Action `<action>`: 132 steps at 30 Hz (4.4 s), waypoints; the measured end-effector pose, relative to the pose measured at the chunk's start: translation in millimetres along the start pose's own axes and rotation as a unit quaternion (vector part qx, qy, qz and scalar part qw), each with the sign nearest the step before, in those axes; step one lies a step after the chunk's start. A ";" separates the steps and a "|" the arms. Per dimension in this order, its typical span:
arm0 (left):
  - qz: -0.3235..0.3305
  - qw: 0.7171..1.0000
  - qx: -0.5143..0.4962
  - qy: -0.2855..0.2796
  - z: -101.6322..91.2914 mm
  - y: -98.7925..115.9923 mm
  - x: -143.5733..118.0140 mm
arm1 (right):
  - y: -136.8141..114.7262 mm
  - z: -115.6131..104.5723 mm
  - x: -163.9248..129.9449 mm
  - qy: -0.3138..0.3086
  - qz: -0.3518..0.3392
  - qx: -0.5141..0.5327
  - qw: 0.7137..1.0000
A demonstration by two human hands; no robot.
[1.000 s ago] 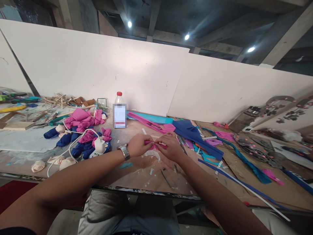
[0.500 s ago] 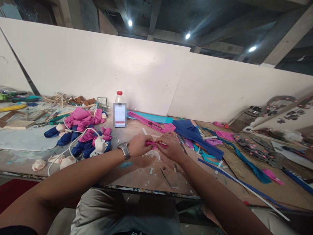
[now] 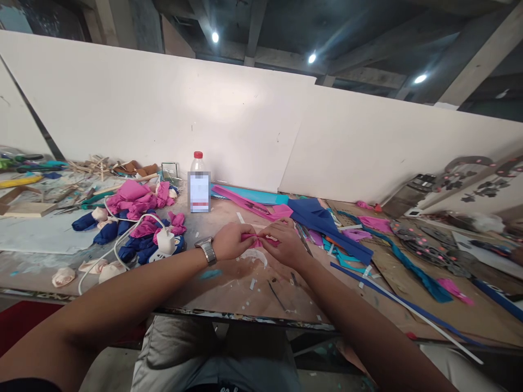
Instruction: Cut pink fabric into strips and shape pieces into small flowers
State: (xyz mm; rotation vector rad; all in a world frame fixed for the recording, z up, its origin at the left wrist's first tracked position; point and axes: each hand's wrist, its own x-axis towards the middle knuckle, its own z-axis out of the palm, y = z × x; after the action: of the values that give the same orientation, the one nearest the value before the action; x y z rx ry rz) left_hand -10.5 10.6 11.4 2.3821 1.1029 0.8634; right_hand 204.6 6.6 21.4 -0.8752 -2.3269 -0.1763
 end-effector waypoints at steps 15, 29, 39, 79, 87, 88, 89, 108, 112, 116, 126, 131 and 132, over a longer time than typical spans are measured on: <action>0.006 0.999 0.041 0.006 -1.4 3.6 -1.6 | -0.2 -0.2 0.6 0.009 -0.001 0.013 1.000; -0.013 1.000 0.002 0.010 -2.3 4.8 -0.7 | -5.2 -4.1 2.1 0.020 0.017 0.022 0.999; 0.001 0.999 -0.046 0.016 -2.4 -0.5 -0.1 | -3.7 -4.1 2.3 0.026 0.006 0.022 0.999; 0.024 0.997 0.069 0.013 -2.4 2.4 -1.4 | 0.1 -0.2 0.0 -0.048 0.039 0.051 0.997; 0.005 1.000 -0.005 0.002 -3.0 2.1 0.0 | 1.2 -0.1 -0.5 -0.050 0.050 0.052 0.996; 0.002 1.000 -0.020 -0.003 -3.1 2.4 0.1 | 0.9 -0.3 -0.2 -0.051 0.050 0.051 0.996; -0.002 0.999 -0.036 -0.009 -3.2 2.7 0.1 | 0.7 -0.6 0.1 -0.053 0.049 0.050 0.996; 0.016 0.998 -0.062 0.004 1.1 -5.6 2.6 | 2.4 -0.3 0.2 -0.041 0.039 0.054 0.997; 0.007 0.999 -0.053 -0.006 1.1 -4.8 2.6 | 3.3 0.8 -0.4 -0.044 0.043 0.068 0.996; 0.012 0.999 -0.038 -0.010 0.0 -4.0 1.6 | 2.4 0.8 -0.5 -0.046 0.050 0.072 0.995; 0.012 0.999 -0.038 0.002 -2.0 -1.1 0.6 | 1.2 1.2 0.3 -0.037 0.051 0.074 0.995; 0.001 0.998 -0.061 -0.017 -1.8 -2.8 1.7 | 1.7 2.0 0.3 -0.027 0.046 0.073 0.996; -0.004 0.997 -0.067 -0.021 -1.6 -3.4 2.1 | 1.9 2.0 0.3 -0.025 0.047 0.071 0.996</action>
State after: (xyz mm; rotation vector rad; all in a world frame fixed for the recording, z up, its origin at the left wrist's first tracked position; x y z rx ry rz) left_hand -12.4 14.5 11.4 2.2733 1.0046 0.8527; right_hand 204.6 8.9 19.8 -0.9227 -2.3061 0.0513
